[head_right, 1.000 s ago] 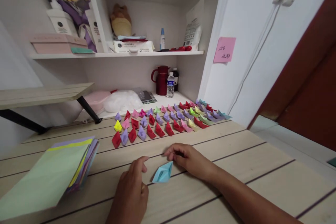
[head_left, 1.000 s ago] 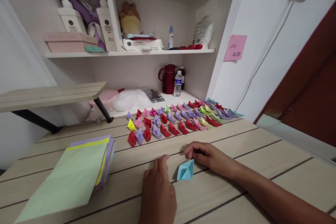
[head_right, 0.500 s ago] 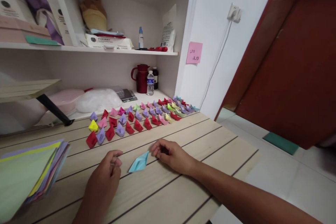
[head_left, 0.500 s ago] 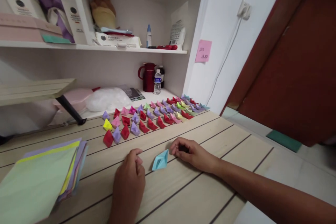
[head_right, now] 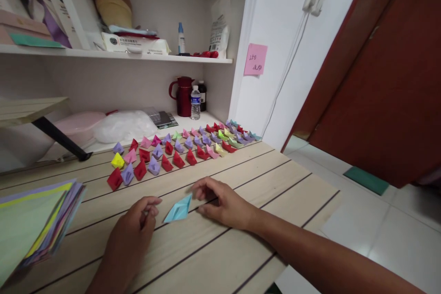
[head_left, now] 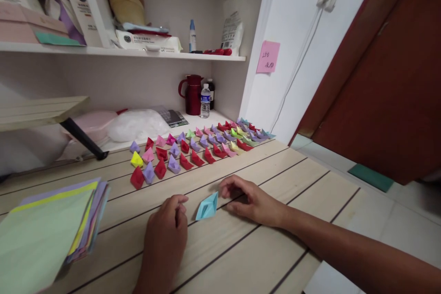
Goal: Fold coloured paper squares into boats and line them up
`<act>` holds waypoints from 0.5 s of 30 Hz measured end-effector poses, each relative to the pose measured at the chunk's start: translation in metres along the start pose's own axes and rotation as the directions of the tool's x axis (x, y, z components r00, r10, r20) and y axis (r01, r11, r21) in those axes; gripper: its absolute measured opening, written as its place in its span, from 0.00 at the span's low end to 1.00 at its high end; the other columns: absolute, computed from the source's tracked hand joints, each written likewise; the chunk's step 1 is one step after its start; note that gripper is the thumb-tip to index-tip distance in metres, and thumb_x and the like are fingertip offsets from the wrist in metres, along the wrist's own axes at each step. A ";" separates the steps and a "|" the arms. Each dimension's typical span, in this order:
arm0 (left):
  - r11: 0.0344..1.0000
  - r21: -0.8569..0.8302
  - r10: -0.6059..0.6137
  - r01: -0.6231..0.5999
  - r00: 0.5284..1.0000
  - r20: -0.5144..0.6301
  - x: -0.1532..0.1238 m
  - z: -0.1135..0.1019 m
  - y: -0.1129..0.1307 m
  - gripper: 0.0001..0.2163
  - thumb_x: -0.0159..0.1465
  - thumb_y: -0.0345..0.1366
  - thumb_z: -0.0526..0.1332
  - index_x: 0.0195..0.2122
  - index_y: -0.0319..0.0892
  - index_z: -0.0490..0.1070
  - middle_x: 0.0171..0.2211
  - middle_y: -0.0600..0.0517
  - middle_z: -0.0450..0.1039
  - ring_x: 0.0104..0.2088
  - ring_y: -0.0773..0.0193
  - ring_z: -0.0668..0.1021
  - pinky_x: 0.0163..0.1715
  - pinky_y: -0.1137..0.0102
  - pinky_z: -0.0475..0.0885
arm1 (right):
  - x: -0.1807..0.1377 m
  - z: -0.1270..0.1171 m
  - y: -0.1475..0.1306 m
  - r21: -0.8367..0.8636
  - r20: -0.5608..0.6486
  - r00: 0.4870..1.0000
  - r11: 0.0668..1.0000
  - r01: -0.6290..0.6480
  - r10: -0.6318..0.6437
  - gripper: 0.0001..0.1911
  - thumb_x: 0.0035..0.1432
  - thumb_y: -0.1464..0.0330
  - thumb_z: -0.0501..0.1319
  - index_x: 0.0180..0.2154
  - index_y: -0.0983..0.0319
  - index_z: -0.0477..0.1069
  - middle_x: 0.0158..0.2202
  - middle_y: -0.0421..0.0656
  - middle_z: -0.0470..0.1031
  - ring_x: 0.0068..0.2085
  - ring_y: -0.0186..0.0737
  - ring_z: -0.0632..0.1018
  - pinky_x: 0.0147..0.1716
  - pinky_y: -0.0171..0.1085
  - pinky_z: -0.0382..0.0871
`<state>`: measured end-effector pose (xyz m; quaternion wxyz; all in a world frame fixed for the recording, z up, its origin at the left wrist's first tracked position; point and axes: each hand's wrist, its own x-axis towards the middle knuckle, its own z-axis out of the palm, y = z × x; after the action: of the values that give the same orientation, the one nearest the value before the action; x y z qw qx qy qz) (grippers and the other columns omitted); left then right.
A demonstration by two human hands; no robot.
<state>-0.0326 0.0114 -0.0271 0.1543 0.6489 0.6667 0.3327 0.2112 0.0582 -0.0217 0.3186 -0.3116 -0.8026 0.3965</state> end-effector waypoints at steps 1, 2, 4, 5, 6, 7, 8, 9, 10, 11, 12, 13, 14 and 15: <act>1.000 0.002 -0.003 0.002 1.000 0.008 0.000 0.000 0.000 0.12 0.64 0.32 0.50 0.41 0.44 0.72 0.39 0.50 0.80 0.35 0.61 0.81 0.34 0.66 0.72 | -0.001 0.000 0.000 -0.008 -0.011 1.000 1.000 -0.004 0.004 0.25 0.58 0.72 0.64 0.56 0.60 0.63 0.49 0.47 0.72 0.48 0.41 0.74 0.48 0.40 0.69; 1.000 0.005 -0.004 0.004 1.000 0.016 0.000 0.000 -0.001 0.12 0.64 0.33 0.50 0.42 0.45 0.72 0.38 0.50 0.80 0.35 0.61 0.81 0.34 0.66 0.72 | -0.001 -0.001 0.000 -0.025 -0.016 1.000 1.000 -0.007 0.007 0.30 0.57 0.72 0.65 0.59 0.59 0.60 0.52 0.47 0.70 0.51 0.42 0.73 0.50 0.41 0.68; 1.000 0.010 -0.008 0.008 1.000 0.029 0.001 0.000 -0.001 0.12 0.64 0.33 0.50 0.42 0.45 0.73 0.38 0.51 0.80 0.36 0.61 0.80 0.35 0.66 0.71 | -0.002 -0.001 -0.001 -0.060 -0.001 1.000 0.998 -0.008 0.008 0.36 0.55 0.74 0.66 0.63 0.56 0.57 0.54 0.47 0.69 0.54 0.44 0.71 0.53 0.43 0.65; 1.000 0.013 -0.012 0.012 0.999 0.031 0.001 0.001 -0.001 0.12 0.64 0.33 0.50 0.42 0.45 0.73 0.38 0.51 0.80 0.36 0.60 0.80 0.35 0.66 0.71 | -0.002 -0.001 -0.001 -0.062 0.011 1.000 0.998 -0.009 0.010 0.37 0.55 0.74 0.66 0.63 0.55 0.57 0.54 0.46 0.69 0.54 0.44 0.71 0.53 0.43 0.65; 1.000 0.015 -0.018 0.017 0.999 0.033 0.002 0.001 -0.001 0.12 0.63 0.34 0.50 0.41 0.46 0.73 0.38 0.51 0.80 0.36 0.60 0.80 0.34 0.66 0.71 | -0.002 -0.001 0.000 -0.044 0.018 1.000 0.999 -0.011 0.012 0.36 0.56 0.75 0.65 0.63 0.54 0.57 0.53 0.45 0.70 0.52 0.43 0.72 0.52 0.42 0.66; 1.000 0.016 -0.024 0.023 0.999 0.032 0.002 0.002 -0.001 0.13 0.63 0.34 0.50 0.41 0.46 0.73 0.38 0.50 0.80 0.36 0.60 0.80 0.34 0.66 0.71 | -0.002 -0.001 0.000 -0.007 0.018 1.000 1.000 -0.013 0.013 0.35 0.57 0.75 0.64 0.63 0.53 0.57 0.51 0.45 0.71 0.50 0.42 0.73 0.50 0.41 0.67; 0.999 0.017 -0.030 0.029 0.999 0.034 0.003 0.002 -0.001 0.13 0.63 0.33 0.50 0.41 0.46 0.73 0.37 0.50 0.80 0.36 0.59 0.80 0.34 0.65 0.71 | -0.002 -0.001 0.001 0.042 0.012 1.000 0.999 -0.014 0.014 0.33 0.58 0.75 0.63 0.62 0.54 0.58 0.49 0.44 0.71 0.48 0.41 0.73 0.47 0.39 0.68; 0.999 0.016 -0.035 0.034 0.999 0.035 0.003 0.003 -0.001 0.13 0.62 0.34 0.50 0.41 0.45 0.73 0.37 0.50 0.80 0.36 0.59 0.80 0.34 0.65 0.71 | -0.002 -0.001 0.002 0.088 0.006 1.000 0.996 -0.014 0.014 0.32 0.59 0.75 0.63 0.62 0.54 0.58 0.48 0.44 0.71 0.47 0.40 0.74 0.46 0.38 0.69; 0.999 0.016 -0.039 0.038 0.999 0.038 0.003 0.003 -0.001 0.13 0.62 0.34 0.49 0.41 0.45 0.73 0.36 0.50 0.80 0.36 0.59 0.80 0.33 0.65 0.70 | -0.002 -0.001 0.003 0.124 0.004 1.000 0.992 -0.012 0.012 0.31 0.59 0.75 0.62 0.61 0.54 0.59 0.46 0.44 0.71 0.46 0.39 0.74 0.44 0.37 0.69; 0.999 0.015 -0.040 0.040 0.998 0.043 0.003 0.003 -0.001 0.14 0.62 0.34 0.49 0.41 0.45 0.73 0.35 0.50 0.80 0.35 0.59 0.80 0.33 0.66 0.70 | -0.002 -0.001 0.005 0.150 0.007 1.000 0.989 -0.009 0.008 0.30 0.59 0.74 0.63 0.61 0.54 0.59 0.45 0.44 0.71 0.46 0.39 0.74 0.44 0.37 0.69; 0.999 0.016 -0.042 0.042 0.998 0.046 0.003 0.003 -0.001 0.14 0.62 0.34 0.49 0.41 0.45 0.73 0.34 0.50 0.79 0.35 0.59 0.80 0.33 0.66 0.70 | -0.003 -0.001 0.006 0.163 0.010 1.000 0.987 -0.005 0.004 0.29 0.59 0.73 0.63 0.60 0.54 0.60 0.45 0.44 0.71 0.46 0.39 0.73 0.44 0.37 0.69; 0.999 0.017 -0.043 0.042 0.998 0.049 0.003 0.003 -0.001 0.14 0.62 0.34 0.49 0.41 0.46 0.73 0.33 0.51 0.79 0.34 0.59 0.80 0.32 0.66 0.70 | -0.003 -0.001 0.007 0.164 0.009 1.000 0.986 -0.003 0.001 0.29 0.59 0.73 0.64 0.60 0.55 0.60 0.45 0.44 0.71 0.46 0.39 0.73 0.45 0.38 0.69; 0.999 0.019 -0.045 0.044 0.998 0.052 0.003 0.002 -0.001 0.13 0.63 0.35 0.49 0.41 0.46 0.73 0.31 0.51 0.79 0.33 0.59 0.80 0.32 0.66 0.70 | -0.003 -0.001 0.007 0.158 0.004 1.000 0.987 -0.001 0.000 0.29 0.58 0.73 0.64 0.60 0.55 0.60 0.45 0.44 0.71 0.46 0.40 0.73 0.45 0.38 0.69; 0.999 0.020 -0.046 0.045 0.997 0.056 0.003 0.002 -0.001 0.13 0.63 0.34 0.49 0.41 0.46 0.73 0.30 0.51 0.79 0.32 0.59 0.80 0.31 0.66 0.69 | -0.004 -0.001 0.007 0.148 -0.006 1.000 0.989 0.000 0.001 0.29 0.58 0.73 0.64 0.59 0.55 0.61 0.45 0.44 0.70 0.46 0.39 0.73 0.45 0.38 0.70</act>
<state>-0.0324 0.0143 -0.0281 0.1743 0.6441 0.6798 0.3045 0.2158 0.0593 -0.0282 0.3432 -0.2886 -0.7700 0.4539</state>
